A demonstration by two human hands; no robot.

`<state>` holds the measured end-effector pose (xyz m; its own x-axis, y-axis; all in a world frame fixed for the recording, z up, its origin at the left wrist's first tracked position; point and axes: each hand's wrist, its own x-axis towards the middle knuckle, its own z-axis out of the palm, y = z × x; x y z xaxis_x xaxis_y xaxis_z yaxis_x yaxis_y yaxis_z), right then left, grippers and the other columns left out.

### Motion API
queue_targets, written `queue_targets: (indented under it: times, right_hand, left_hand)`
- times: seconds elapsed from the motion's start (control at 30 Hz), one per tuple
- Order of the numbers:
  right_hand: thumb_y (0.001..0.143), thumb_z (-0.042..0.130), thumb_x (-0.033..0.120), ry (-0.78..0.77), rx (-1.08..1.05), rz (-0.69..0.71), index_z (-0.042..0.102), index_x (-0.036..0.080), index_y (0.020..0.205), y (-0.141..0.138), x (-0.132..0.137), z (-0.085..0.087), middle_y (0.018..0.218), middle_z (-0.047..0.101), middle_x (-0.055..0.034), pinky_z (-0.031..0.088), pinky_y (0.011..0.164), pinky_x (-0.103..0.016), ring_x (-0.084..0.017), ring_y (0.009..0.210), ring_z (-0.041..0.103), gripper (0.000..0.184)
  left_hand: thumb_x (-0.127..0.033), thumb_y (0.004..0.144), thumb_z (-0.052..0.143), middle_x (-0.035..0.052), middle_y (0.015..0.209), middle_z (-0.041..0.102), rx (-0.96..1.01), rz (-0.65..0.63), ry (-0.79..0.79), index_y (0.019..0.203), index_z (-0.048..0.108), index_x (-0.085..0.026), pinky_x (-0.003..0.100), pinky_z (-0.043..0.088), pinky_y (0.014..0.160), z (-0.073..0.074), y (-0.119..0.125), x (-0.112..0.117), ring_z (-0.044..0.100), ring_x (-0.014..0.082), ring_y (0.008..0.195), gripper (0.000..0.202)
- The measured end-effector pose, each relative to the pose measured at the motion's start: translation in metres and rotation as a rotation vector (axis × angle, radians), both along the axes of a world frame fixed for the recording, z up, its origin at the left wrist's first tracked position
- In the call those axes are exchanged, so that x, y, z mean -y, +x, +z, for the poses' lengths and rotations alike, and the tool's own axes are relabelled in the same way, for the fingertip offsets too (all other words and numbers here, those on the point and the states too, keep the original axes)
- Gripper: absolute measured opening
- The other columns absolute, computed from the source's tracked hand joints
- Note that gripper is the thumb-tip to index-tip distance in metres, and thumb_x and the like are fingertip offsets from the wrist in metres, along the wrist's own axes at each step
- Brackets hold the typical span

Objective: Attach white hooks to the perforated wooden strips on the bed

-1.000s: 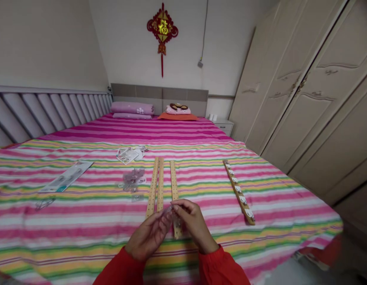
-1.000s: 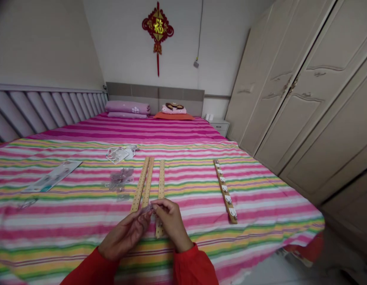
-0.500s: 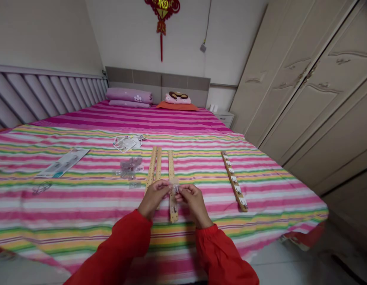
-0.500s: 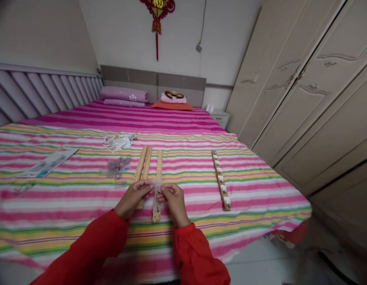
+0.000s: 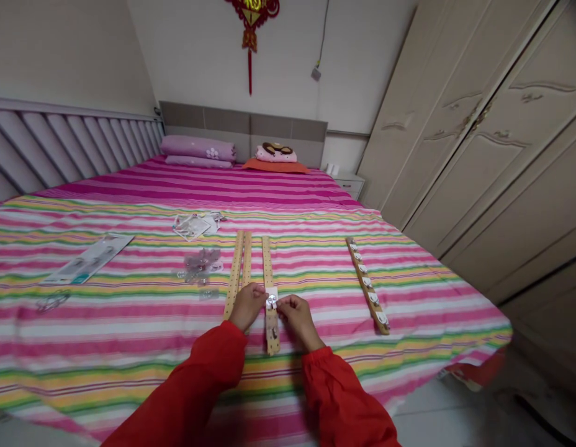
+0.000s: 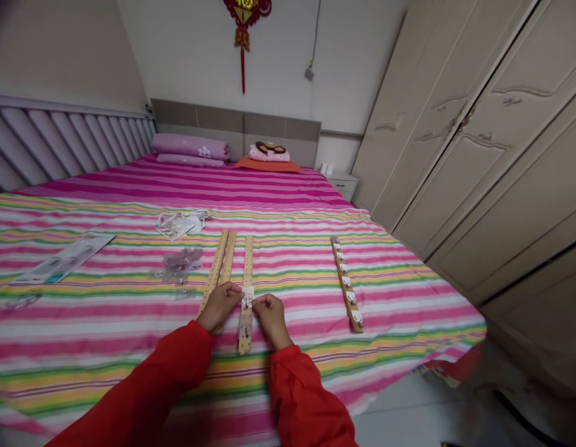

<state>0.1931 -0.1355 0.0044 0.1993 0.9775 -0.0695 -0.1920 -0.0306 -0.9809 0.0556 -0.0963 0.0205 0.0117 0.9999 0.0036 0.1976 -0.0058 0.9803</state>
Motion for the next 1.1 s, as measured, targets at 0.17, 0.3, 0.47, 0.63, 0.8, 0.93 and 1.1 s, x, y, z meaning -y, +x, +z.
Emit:
queue_targets:
  times: [0.17, 0.3, 0.47, 0.63, 0.8, 0.93, 1.1]
  right_hand:
    - [0.057, 0.064, 0.027, 0.005, 0.098, -0.017, 0.059, 0.017, 0.054, 0.001, -0.005, -0.009, 0.045, 0.054, 0.0046, 0.035, 0.047, -0.024, -0.011, 0.045, 0.045, 0.012]
    - [0.059, 0.066, 0.030, 0.012, 0.156, -0.035, 0.058, 0.018, 0.053, 0.000, -0.005, -0.013, 0.045, 0.053, 0.0044, 0.037, 0.048, -0.024, -0.012, 0.048, 0.048, 0.016]
    - [0.060, 0.065, 0.029, -0.005, 0.190, -0.048, 0.057, 0.018, 0.053, 0.000, -0.007, -0.014, 0.047, 0.054, 0.0038, 0.037, 0.050, -0.024, -0.012, 0.049, 0.048, 0.016]
    - [0.059, 0.062, 0.026, -0.037, 0.228, -0.045, 0.054, 0.018, 0.051, -0.001, -0.009, -0.011, 0.048, 0.053, 0.0046, 0.036, 0.050, -0.024, -0.012, 0.049, 0.046, 0.014]
    - [0.059, 0.060, 0.025, -0.056, 0.262, -0.039, 0.054, 0.018, 0.052, -0.001, -0.009, -0.011, 0.049, 0.053, 0.0046, 0.035, 0.050, -0.024, -0.011, 0.050, 0.046, 0.012]
    - [0.059, 0.060, 0.025, -0.066, 0.295, -0.052, 0.053, 0.018, 0.052, -0.001, -0.010, -0.012, 0.049, 0.052, 0.0047, 0.035, 0.050, -0.024, -0.012, 0.051, 0.045, 0.012]
    - [0.059, 0.059, 0.024, -0.070, 0.330, -0.062, 0.052, 0.019, 0.051, -0.002, -0.011, -0.014, 0.050, 0.052, 0.0040, 0.036, 0.051, -0.024, -0.012, 0.052, 0.046, 0.011]
  left_hand:
    - [-0.019, 0.062, 0.062, -0.0025, 0.057, 0.059, -0.109, 0.004, -0.003, 0.065, 0.058, -0.017, 0.024, 0.041, 0.055, 0.000, 0.002, -0.001, 0.056, 0.0128, 0.056, 0.005]
    - [-0.015, 0.063, 0.060, -0.0026, 0.058, 0.059, -0.186, 0.024, 0.017, 0.064, 0.058, -0.018, 0.023, 0.039, 0.056, -0.001, 0.002, -0.001, 0.056, 0.0124, 0.057, 0.004]
    - [-0.013, 0.063, 0.059, -0.0034, 0.055, 0.056, -0.251, 0.022, 0.004, 0.063, 0.057, -0.017, 0.023, 0.038, 0.056, -0.001, 0.003, -0.004, 0.054, 0.0123, 0.056, 0.005]
    - [-0.011, 0.063, 0.059, -0.0028, 0.057, 0.057, -0.271, 0.025, -0.022, 0.063, 0.056, -0.018, 0.023, 0.038, 0.057, 0.002, 0.005, -0.006, 0.054, 0.0123, 0.057, 0.007]
    - [-0.009, 0.065, 0.058, -0.0024, 0.058, 0.057, -0.338, 0.011, -0.048, 0.063, 0.055, -0.017, 0.022, 0.039, 0.058, 0.006, 0.005, -0.003, 0.055, 0.0120, 0.058, 0.009]
    - [-0.008, 0.068, 0.056, -0.0023, 0.061, 0.058, -0.390, 0.005, -0.045, 0.065, 0.054, -0.017, 0.021, 0.040, 0.058, 0.005, 0.006, -0.001, 0.056, 0.0111, 0.060, 0.011]
    - [-0.007, 0.069, 0.056, -0.0027, 0.060, 0.057, -0.423, 0.005, -0.026, 0.066, 0.054, -0.017, 0.021, 0.039, 0.057, 0.000, 0.006, -0.003, 0.055, 0.0110, 0.059, 0.011]
